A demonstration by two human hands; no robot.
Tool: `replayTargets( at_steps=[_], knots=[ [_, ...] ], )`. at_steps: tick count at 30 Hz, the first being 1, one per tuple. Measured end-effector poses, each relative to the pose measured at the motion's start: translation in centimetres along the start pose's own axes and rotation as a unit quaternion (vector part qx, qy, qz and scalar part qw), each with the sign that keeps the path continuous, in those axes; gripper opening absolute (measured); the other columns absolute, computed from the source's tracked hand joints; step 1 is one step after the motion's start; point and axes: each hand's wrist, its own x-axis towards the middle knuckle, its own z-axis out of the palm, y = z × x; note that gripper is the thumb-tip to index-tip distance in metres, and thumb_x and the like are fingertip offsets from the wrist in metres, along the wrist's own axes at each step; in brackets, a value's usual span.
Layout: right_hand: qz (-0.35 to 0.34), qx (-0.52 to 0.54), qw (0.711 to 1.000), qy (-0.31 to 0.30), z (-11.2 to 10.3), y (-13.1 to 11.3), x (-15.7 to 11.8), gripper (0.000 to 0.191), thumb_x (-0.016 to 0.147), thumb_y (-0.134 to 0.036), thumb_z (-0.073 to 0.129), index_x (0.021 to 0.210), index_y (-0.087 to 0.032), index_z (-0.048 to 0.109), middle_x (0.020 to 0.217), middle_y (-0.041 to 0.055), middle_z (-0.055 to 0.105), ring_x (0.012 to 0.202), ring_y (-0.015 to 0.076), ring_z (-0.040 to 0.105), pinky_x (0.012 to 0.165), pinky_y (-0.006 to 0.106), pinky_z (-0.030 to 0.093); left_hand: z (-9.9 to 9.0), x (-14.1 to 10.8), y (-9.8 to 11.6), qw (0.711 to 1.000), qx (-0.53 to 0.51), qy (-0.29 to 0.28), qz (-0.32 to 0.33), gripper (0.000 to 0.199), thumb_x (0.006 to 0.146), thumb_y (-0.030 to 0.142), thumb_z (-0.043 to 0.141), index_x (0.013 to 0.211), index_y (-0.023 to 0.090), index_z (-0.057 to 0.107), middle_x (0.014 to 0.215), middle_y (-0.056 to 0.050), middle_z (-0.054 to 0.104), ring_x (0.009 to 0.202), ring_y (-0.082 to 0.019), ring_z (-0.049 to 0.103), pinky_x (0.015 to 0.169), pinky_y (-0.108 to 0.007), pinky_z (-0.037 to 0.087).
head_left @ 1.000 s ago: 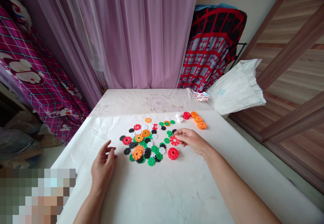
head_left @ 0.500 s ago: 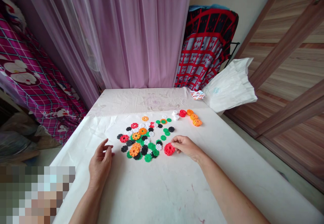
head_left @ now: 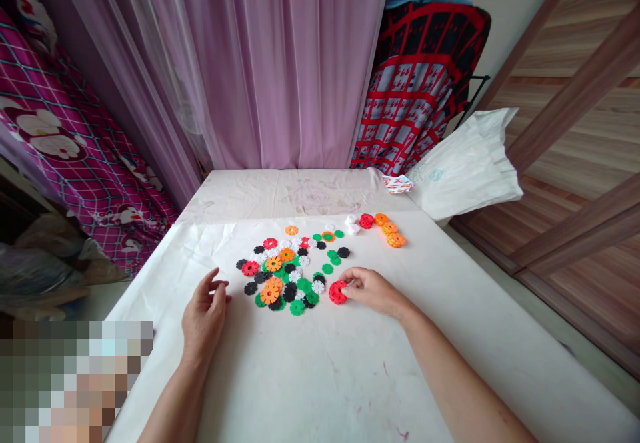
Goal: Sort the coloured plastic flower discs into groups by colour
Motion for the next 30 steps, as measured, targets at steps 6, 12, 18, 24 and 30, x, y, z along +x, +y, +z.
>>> replayTargets(
  at_steps=[6,12,18,24,30],
  knots=[
    [-0.015,-0.002,1.0,0.007,-0.1,0.2,0.6,0.026,0.071,-0.029,0.064,0.093,-0.018,0.069,0.09,0.003,0.07,0.074,0.0138,0.062,0.067,0.025,0.048,-0.1,-0.2,0.4,1.0,-0.003,0.004,-0.002,0.054,0.076,0.05,0.051,0.123,0.023,0.06,0.095,-0.004,0.071,0.066,-0.017,0.067,0.057,-0.027,0.05],
    [-0.074,-0.101,0.991,0.051,-0.3,-2.4,5.4,0.02,0.079,-0.03,0.056,0.089,-0.02,0.071,0.088,0.0018,0.073,0.08,0.0162,0.065,0.075,0.027,0.049,0.0,0.0,0.0,1.0,-0.012,-0.003,-0.003,0.055,0.076,0.048,0.051,0.125,0.024,0.059,0.097,-0.005,0.071,0.068,-0.017,0.067,0.054,-0.026,0.049],
    [-0.135,-0.399,0.906,0.037,2.2,-6.4,11.4,0.037,0.078,-0.025,0.059,0.115,-0.026,0.067,0.12,0.0039,0.068,0.112,0.0221,0.058,0.093,0.03,0.043,0.0,0.0,-0.4,1.0,-0.018,-0.009,-0.014,0.055,0.076,0.049,0.052,0.125,0.026,0.059,0.099,-0.004,0.07,0.069,-0.017,0.067,0.054,-0.025,0.049],
    [-0.132,-0.472,0.871,-0.025,3.2,-7.9,13.0,0.035,0.074,-0.028,0.064,0.108,-0.023,0.07,0.115,0.0092,0.069,0.107,0.0255,0.061,0.088,0.032,0.044,0.0,-0.2,0.0,1.0,-0.021,-0.005,-0.015,0.055,0.076,0.051,0.052,0.124,0.025,0.059,0.096,-0.005,0.07,0.067,-0.017,0.066,0.054,-0.026,0.049],
    [-0.135,-0.465,0.875,-0.014,1.8,-8.0,12.6,0.032,0.079,-0.036,0.062,0.107,-0.023,0.071,0.113,0.0092,0.069,0.107,0.025,0.061,0.087,0.031,0.043,0.0,-0.2,0.0,1.0,-0.013,-0.008,-0.016,0.054,0.077,0.05,0.052,0.124,0.025,0.059,0.097,-0.004,0.07,0.068,-0.017,0.067,0.055,-0.027,0.049]
  ],
)
